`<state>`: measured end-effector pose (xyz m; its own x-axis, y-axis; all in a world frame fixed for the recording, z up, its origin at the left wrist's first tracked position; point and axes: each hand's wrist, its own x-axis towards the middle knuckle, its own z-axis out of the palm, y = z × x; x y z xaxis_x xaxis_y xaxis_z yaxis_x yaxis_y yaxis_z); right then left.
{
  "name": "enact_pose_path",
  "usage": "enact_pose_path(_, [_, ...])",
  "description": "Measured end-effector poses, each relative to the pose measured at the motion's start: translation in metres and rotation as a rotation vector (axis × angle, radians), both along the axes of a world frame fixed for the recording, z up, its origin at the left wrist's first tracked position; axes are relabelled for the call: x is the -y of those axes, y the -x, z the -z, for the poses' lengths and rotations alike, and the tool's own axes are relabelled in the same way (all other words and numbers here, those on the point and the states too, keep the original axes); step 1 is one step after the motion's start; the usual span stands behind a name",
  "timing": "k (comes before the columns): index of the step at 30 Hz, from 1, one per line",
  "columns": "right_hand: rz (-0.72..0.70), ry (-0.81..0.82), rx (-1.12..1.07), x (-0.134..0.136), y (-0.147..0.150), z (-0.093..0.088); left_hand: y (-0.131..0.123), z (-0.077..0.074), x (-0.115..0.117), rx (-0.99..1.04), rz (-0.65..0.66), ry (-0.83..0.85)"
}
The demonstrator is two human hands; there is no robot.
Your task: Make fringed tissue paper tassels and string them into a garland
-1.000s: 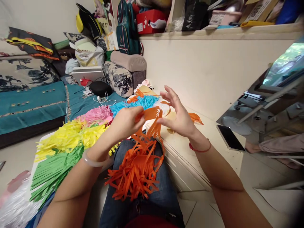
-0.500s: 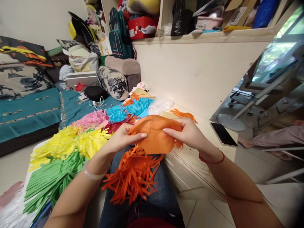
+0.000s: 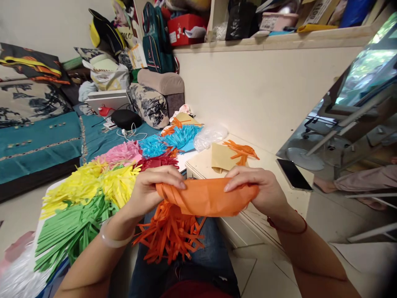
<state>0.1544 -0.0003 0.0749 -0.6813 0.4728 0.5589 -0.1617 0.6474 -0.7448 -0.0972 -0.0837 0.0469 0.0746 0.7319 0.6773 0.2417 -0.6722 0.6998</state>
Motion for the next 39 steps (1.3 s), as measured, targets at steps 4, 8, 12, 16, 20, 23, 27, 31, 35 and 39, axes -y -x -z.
enact_pose_path(4, [-0.052,0.037,0.070,-0.003,-0.005,0.002,0.006,0.001,-0.001,0.049,0.143,0.158])
enact_pose_path(8, [-0.047,-0.142,0.083,-0.003,-0.007,0.004,0.025,-0.001,-0.006,-0.068,0.336,0.354])
enact_pose_path(12, [-0.046,-0.288,0.097,-0.002,-0.005,0.003,0.034,-0.009,-0.016,-0.073,0.674,0.585])
enact_pose_path(16, [-0.088,-0.309,0.142,-0.004,-0.003,0.005,0.011,-0.021,-0.028,-0.163,0.653,0.724])
enact_pose_path(20, [-0.138,-0.269,0.159,-0.006,-0.002,0.011,-0.012,-0.028,-0.035,-0.381,0.628,0.790])
enact_pose_path(23, [-0.138,-0.264,0.179,-0.010,-0.009,0.009,-0.015,-0.028,-0.034,-0.441,0.612,0.799])
enact_pose_path(27, [-0.200,-0.315,0.451,-0.018,-0.029,-0.012,-0.016,-0.027,-0.027,-0.546,0.416,0.667])
enact_pose_path(31, [-0.009,-0.292,0.479,-0.019,-0.026,-0.014,-0.027,-0.027,-0.020,-0.738,0.178,0.481])
enact_pose_path(35, [0.103,-0.131,0.492,-0.009,0.002,0.011,-0.033,-0.025,-0.017,-0.825,0.117,0.404])
enact_pose_path(39, [0.168,-0.013,0.492,-0.005,0.008,0.019,-0.022,-0.023,-0.017,-0.762,0.150,0.484])
